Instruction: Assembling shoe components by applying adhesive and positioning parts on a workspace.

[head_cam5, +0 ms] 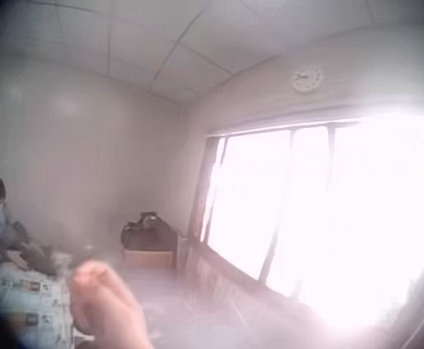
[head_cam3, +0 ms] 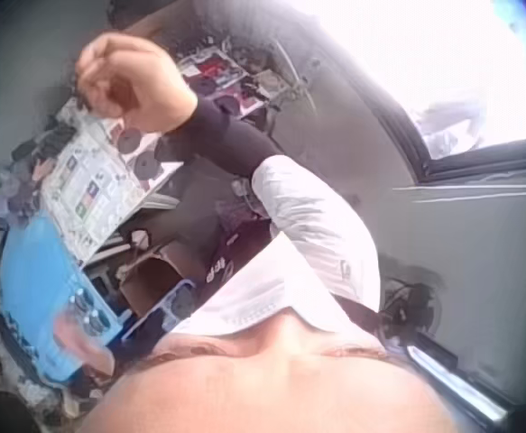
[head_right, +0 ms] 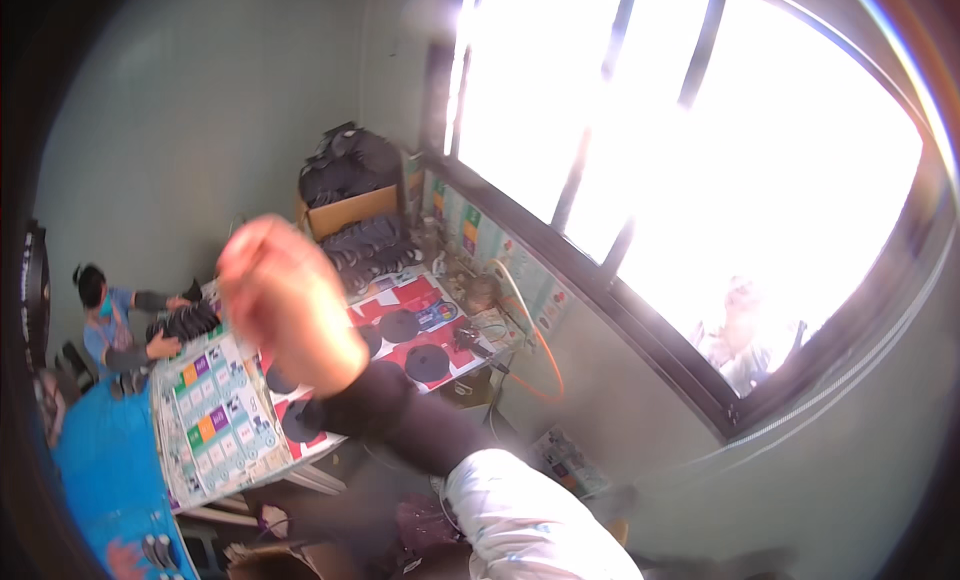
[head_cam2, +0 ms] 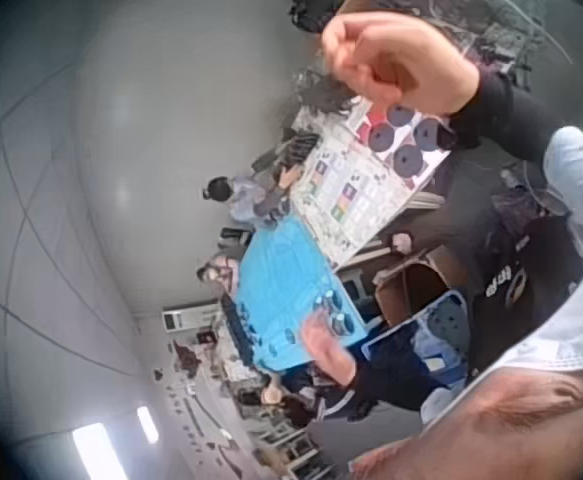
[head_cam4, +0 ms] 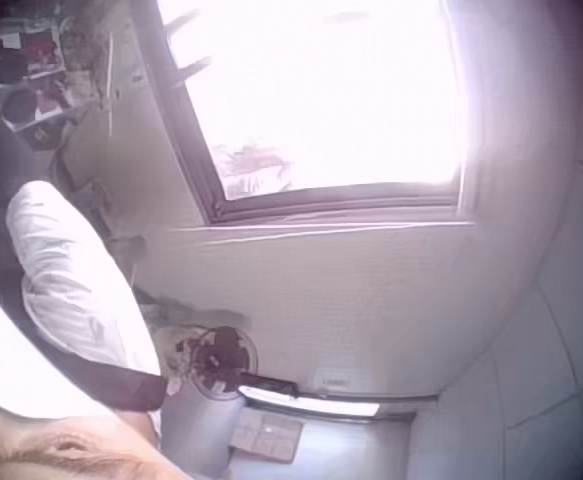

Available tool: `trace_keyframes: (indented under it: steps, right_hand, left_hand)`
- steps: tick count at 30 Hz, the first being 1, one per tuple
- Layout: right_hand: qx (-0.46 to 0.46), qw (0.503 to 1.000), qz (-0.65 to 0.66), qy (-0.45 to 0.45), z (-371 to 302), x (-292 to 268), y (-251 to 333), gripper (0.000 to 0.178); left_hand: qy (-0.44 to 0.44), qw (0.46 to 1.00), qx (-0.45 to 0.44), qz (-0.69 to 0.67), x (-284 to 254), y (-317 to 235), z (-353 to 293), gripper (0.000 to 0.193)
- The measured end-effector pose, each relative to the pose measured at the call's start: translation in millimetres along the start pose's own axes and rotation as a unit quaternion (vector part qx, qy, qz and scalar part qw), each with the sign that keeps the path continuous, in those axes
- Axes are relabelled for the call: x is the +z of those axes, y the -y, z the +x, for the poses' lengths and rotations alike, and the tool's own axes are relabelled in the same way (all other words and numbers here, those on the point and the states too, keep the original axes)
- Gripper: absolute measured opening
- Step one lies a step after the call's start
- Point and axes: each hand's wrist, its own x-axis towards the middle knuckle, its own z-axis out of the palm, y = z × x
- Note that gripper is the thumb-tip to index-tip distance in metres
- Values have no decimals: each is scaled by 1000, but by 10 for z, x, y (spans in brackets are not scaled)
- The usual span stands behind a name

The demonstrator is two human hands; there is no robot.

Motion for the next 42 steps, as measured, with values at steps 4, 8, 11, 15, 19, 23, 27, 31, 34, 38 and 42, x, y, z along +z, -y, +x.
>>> trace_keyframes:
  steps: [4,8,11,15,19,23,27,31,34,38,42]
  right_hand:
    - [135,977,162,5,-351,195,-935,5]
    - [83,994,64,3,-333,0,-1166,7]
    - [-4,998,-19,-58,-300,-92,-1126,9]
    - [-14,996,-29,-79,-287,-205,-1103,9]
    - [-240,860,-445,-73,-245,-380,-1174,16]
    - [-266,826,-496,-25,-242,-388,-1206,19]
    - [-228,886,-396,-82,-260,-355,-1193,17]
    - [-253,883,-392,-54,-327,-197,-1209,17]
    - [-86,955,-285,-2,-591,-166,-1160,25]
    - [58,963,-100,245,-1359,140,-1349,43]
    - [52,920,-208,327,-1533,430,-1080,71]
  left_hand:
    - [198,953,103,-207,1741,-333,18,115]
    - [176,917,47,-354,2220,-1394,-8,69]
    - [171,936,-16,-308,2480,-1238,69,84]
    - [271,863,-64,-421,2575,-944,270,60]
    - [157,914,-86,-363,2661,-1066,198,46]
    - [135,935,-85,-317,2702,-1054,265,38]
    - [157,872,-142,-441,2716,-1094,176,45]
    - [160,931,-8,-327,2371,-1341,222,33]
    - [-71,982,103,-143,1796,-1667,501,46]
    - [-356,874,214,-251,1375,-2003,895,30]
    - [-403,801,328,-296,1213,-2017,937,21]
